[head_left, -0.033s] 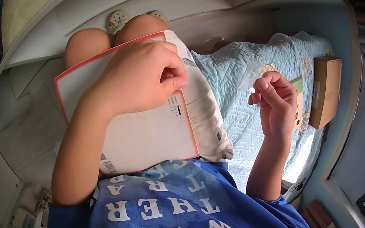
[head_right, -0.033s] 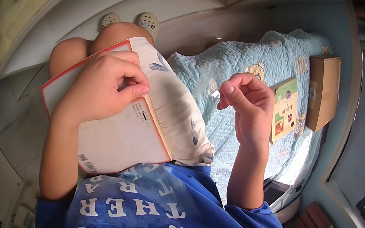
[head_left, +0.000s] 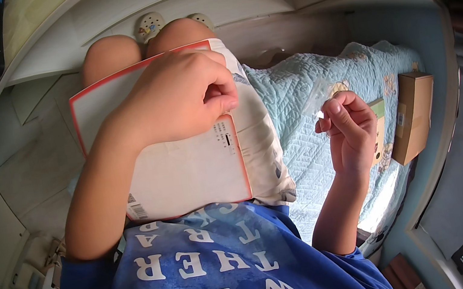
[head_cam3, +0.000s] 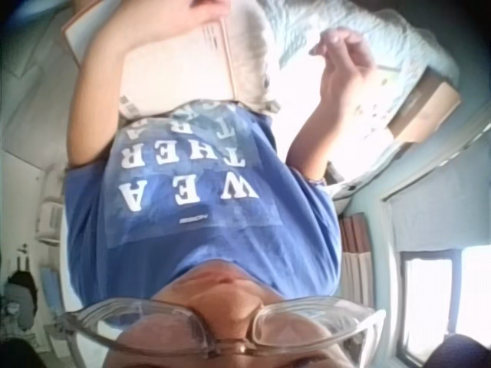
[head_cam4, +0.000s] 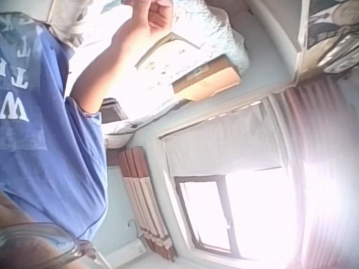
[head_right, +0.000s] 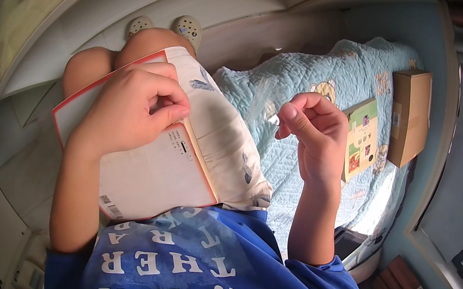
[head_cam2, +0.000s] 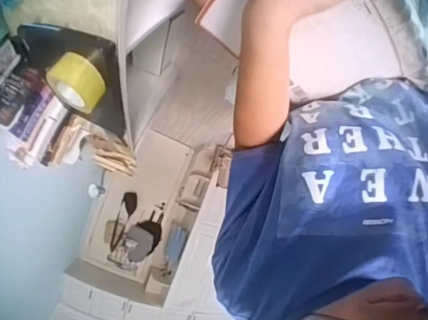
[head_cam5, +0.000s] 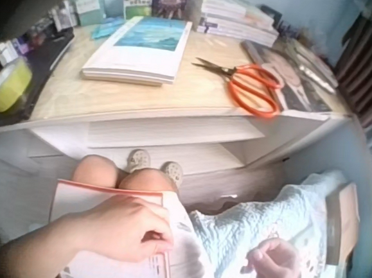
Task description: The person sits on the floor and tapes a white rectangular package using yellow packing tape. They repeatedly pull tape from a roll, cut it with red scissors, and apply it to the package's seam, smoothing it down with their hands.
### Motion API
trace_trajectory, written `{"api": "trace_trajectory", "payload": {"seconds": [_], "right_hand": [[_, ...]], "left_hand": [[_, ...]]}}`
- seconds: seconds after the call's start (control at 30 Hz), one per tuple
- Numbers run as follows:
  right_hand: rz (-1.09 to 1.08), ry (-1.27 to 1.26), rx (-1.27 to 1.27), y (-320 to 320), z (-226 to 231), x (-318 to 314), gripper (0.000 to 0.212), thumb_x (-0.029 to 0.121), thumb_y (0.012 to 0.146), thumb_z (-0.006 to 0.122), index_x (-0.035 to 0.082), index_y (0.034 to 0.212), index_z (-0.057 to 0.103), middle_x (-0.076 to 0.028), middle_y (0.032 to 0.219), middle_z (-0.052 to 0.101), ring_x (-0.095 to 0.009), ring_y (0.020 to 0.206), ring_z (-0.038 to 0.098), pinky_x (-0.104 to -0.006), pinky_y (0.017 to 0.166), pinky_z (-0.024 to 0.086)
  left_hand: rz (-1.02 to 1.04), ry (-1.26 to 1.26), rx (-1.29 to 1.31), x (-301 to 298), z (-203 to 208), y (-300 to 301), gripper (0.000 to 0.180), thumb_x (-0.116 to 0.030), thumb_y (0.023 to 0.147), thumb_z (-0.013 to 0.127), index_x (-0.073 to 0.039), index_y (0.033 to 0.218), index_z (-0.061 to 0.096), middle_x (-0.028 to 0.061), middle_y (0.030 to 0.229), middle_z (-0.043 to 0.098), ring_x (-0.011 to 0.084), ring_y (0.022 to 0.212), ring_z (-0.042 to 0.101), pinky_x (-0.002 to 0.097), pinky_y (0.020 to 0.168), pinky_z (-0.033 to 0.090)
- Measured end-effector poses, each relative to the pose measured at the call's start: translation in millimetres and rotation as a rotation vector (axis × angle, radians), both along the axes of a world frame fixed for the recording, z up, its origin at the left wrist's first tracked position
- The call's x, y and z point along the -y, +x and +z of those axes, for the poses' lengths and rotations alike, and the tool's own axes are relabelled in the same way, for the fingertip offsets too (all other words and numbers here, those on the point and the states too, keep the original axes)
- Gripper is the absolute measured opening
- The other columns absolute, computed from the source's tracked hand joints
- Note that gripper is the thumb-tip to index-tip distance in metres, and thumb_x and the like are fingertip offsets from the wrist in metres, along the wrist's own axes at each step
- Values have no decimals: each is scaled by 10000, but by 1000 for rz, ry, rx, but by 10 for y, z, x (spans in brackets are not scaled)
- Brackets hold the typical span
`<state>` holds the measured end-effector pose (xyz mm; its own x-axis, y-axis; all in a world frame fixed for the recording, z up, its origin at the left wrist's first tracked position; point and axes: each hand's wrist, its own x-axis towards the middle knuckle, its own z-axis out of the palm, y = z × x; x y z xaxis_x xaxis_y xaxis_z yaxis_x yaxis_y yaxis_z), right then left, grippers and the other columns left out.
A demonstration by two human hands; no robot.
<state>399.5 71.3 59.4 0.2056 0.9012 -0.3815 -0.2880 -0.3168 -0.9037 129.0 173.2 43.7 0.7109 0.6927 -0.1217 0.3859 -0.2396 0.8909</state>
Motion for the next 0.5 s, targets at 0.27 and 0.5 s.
{"api": "trace_trajectory", "payload": {"seconds": [0.27, 0.5], "right_hand": [[24, 22, 11, -36, 32, 7, 64, 25, 921, 708, -24, 920, 667, -76, 782, 680, -130, 649, 625, -261, 637, 520], [18, 24, 19, -52, 51, 37, 65, 22, 920, 708, -26, 928, 665, -81, 786, 683, -128, 651, 624, -259, 643, 519]], "left_hand": [[309, 569, -235, -163, -69, -288, 290, -99, 777, 816, -18, 1011, 664, 79, 1021, 621, 212, 863, 580, 308, 780, 502], [143, -103, -139, -289, 247, -481, 187, -90, 799, 816, -21, 867, 656, -36, 743, 533, 45, 676, 438, 212, 595, 364]]}}
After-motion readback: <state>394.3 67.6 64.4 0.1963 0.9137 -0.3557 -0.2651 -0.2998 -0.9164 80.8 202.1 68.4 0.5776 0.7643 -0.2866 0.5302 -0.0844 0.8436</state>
